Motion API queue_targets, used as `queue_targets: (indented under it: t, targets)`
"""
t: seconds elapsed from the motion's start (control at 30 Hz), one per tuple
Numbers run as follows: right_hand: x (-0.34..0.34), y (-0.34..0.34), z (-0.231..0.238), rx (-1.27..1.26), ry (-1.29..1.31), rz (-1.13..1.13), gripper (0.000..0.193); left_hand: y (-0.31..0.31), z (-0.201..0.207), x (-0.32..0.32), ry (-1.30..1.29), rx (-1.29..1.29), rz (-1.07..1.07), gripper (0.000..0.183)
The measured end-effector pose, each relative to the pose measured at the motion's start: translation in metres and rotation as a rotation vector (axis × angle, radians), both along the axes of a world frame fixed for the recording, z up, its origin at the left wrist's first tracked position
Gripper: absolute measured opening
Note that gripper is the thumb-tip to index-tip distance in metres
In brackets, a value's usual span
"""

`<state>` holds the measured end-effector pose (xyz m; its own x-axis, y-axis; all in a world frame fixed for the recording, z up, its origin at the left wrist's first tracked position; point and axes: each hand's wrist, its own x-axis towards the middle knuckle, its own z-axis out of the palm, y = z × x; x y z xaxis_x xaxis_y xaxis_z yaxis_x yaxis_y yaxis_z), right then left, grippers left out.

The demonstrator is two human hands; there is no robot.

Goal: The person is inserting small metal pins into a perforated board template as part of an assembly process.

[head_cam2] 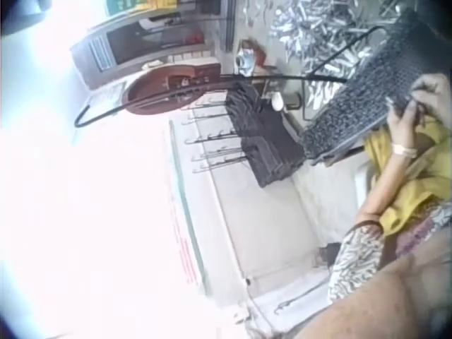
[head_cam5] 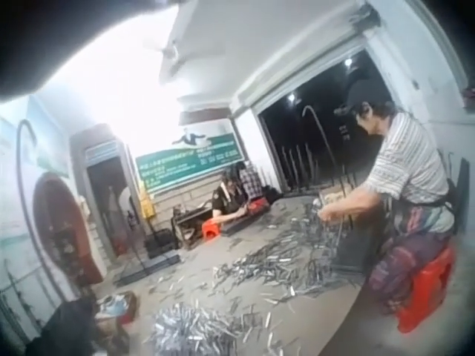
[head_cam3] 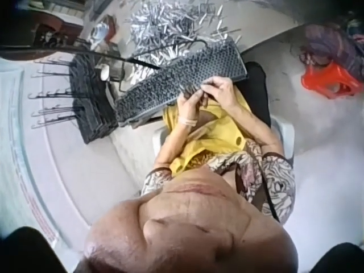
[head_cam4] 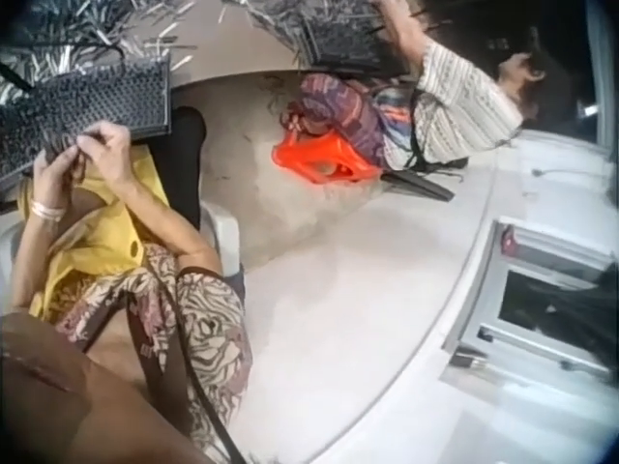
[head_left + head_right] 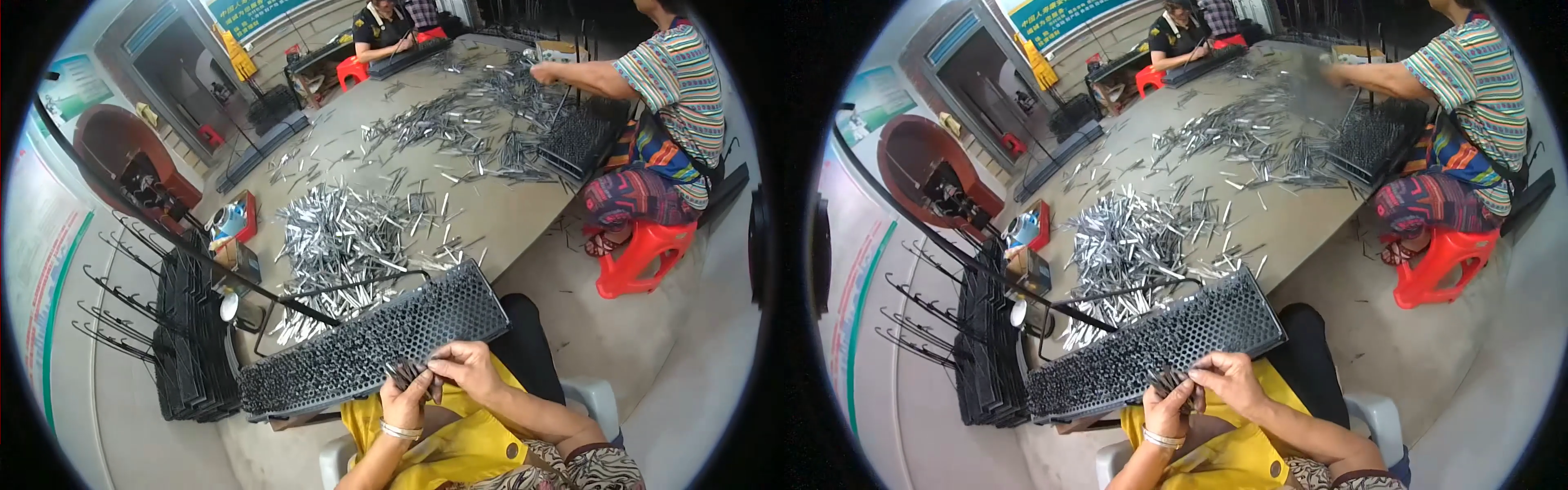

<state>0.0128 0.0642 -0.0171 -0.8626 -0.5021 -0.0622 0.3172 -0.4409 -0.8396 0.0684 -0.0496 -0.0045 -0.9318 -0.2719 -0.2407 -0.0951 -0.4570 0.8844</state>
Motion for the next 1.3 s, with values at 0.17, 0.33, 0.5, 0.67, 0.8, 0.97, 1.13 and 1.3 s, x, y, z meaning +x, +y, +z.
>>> queue_targets:
  t: [0.17,0.33,0.5,0.67,0.8,0.97,1.13,1.3]
  targets:
    - [-0.021,0.003,-0.006,0.286,0.325,-0.025,0.004,0.000,0.012,-0.008,-0.106,-0.024,0.044,0.008]
    - [-0.025,0.003,0.009,0.102,-0.011,0.014,0.007,-0.004,0.012,-0.017,-0.060,0.105,-0.046,0.005]
    - [-0.044,0.011,-0.007,0.122,0.140,-0.346,0.007,-0.013,-0.002,0.000,-0.066,0.119,0.006,0.011]
    - [-0.051,0.001,-0.016,0.308,0.424,-0.500,0.014,-0.008,-0.003,0.014,-0.186,0.276,-0.077,0.015]
    - [-0.065,-0.009,-0.014,0.417,0.581,-0.523,0.013,-0.007,-0.008,0.015,-0.234,0.456,-0.116,0.022]
    - [-0.089,-0.017,-0.017,0.571,0.771,-0.603,0.013,-0.007,-0.010,0.011,-0.288,0.516,-0.118,0.022]
    - [-0.070,-0.013,0.004,0.605,0.778,-0.572,0.011,-0.012,-0.008,0.004,-0.238,0.492,-0.048,0.019]
    - [-0.023,0.005,0.024,0.715,1.437,-0.192,0.024,-0.016,0.006,-0.005,-0.250,0.571,0.001,0.019]
